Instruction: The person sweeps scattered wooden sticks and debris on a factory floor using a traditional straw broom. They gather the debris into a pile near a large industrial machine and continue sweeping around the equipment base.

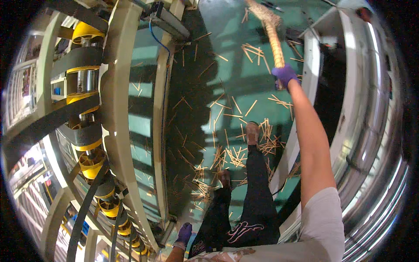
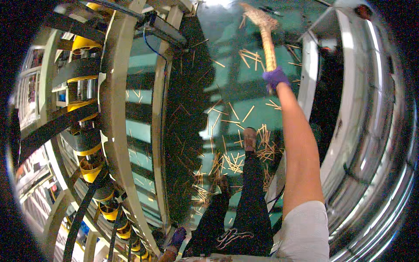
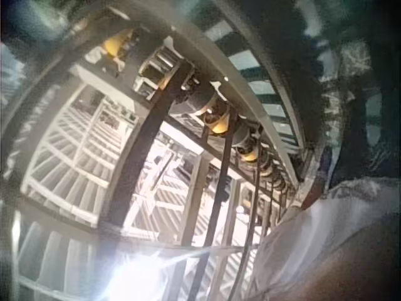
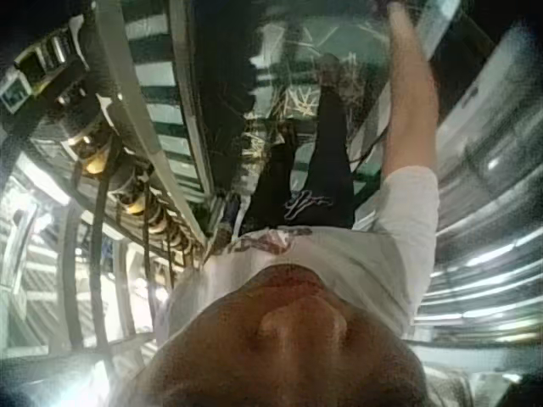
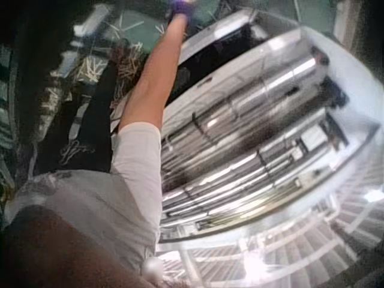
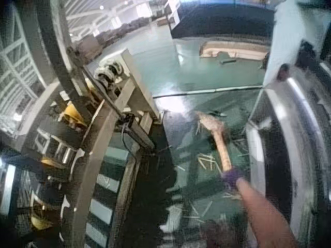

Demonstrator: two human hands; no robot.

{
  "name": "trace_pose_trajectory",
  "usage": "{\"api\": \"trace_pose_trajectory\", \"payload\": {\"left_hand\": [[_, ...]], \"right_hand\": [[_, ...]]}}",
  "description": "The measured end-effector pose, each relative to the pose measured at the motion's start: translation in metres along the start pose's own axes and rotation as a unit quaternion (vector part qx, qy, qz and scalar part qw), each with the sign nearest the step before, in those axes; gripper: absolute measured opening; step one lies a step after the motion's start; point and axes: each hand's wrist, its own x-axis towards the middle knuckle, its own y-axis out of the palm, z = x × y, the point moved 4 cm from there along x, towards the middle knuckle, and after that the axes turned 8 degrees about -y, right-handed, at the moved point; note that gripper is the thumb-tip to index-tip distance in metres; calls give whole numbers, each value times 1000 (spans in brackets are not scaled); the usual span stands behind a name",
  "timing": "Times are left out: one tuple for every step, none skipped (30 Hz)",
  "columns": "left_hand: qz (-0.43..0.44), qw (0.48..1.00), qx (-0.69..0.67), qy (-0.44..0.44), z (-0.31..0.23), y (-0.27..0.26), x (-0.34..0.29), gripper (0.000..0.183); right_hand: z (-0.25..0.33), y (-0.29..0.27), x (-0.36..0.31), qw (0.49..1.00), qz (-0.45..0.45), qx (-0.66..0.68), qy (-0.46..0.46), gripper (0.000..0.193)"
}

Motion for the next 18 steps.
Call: {"api": "trace_pose_trajectory", "payload": {"left_hand": [[-58,993,-96,-48,2,-1,-24,29],[-53,970,-219,-94,-41,-24,-14,32],[-59,928,-343,-135,-89,-47,-3,36],[-47,942,-320,-94,-138,-90,6,34],[-44,950,-304,-53,-174,-117,12,33],[-45,948,-315,-19,-183,-119,19,32],[-49,944,-327,20,-193,-119,31,31],[-56,934,-353,-3,-199,-126,26,30],[-51,924,-378,-1,-216,-138,32,29],[-27,910,-412,-33,-248,-171,38,28],[-13,892,-446,-72,-264,-189,36,27],[-63,883,-465,-36,-259,-180,40,26],[-77,897,-434,-12,-260,-177,39,26],[-92,912,-399,12,-261,-183,44,26],[-107,925,-363,32,-262,-186,46,25],[-67,902,-427,-14,-279,-209,40,25],[-92,917,-388,22,-269,-203,37,25],[-115,929,-348,56,-251,-183,39,25]], "right_hand": [[38,36,4,997,47,52,20,57],[30,23,26,999,33,-12,-7,59],[10,16,32,997,12,-79,-16,59],[-17,22,24,990,-2,-142,-21,60],[-38,33,18,978,-10,-204,-39,60],[-79,48,-17,976,47,-213,23,75],[-121,58,-50,965,105,-225,82,90],[-117,81,-104,953,173,-234,89,90],[-140,77,-153,941,204,-256,84,95],[-164,70,-201,928,232,-279,81,100],[-158,69,-245,936,234,-257,60,99],[-155,63,-277,919,284,-257,88,98],[-130,47,-304,898,336,-261,113,98],[-109,31,-316,898,349,-245,108,97],[-90,14,-325,896,366,-230,102,96],[-73,1,-327,914,354,-197,39,95],[-55,-9,-329,926,342,-158,-19,94],[-35,-11,-326,926,341,-147,62,87]]}}
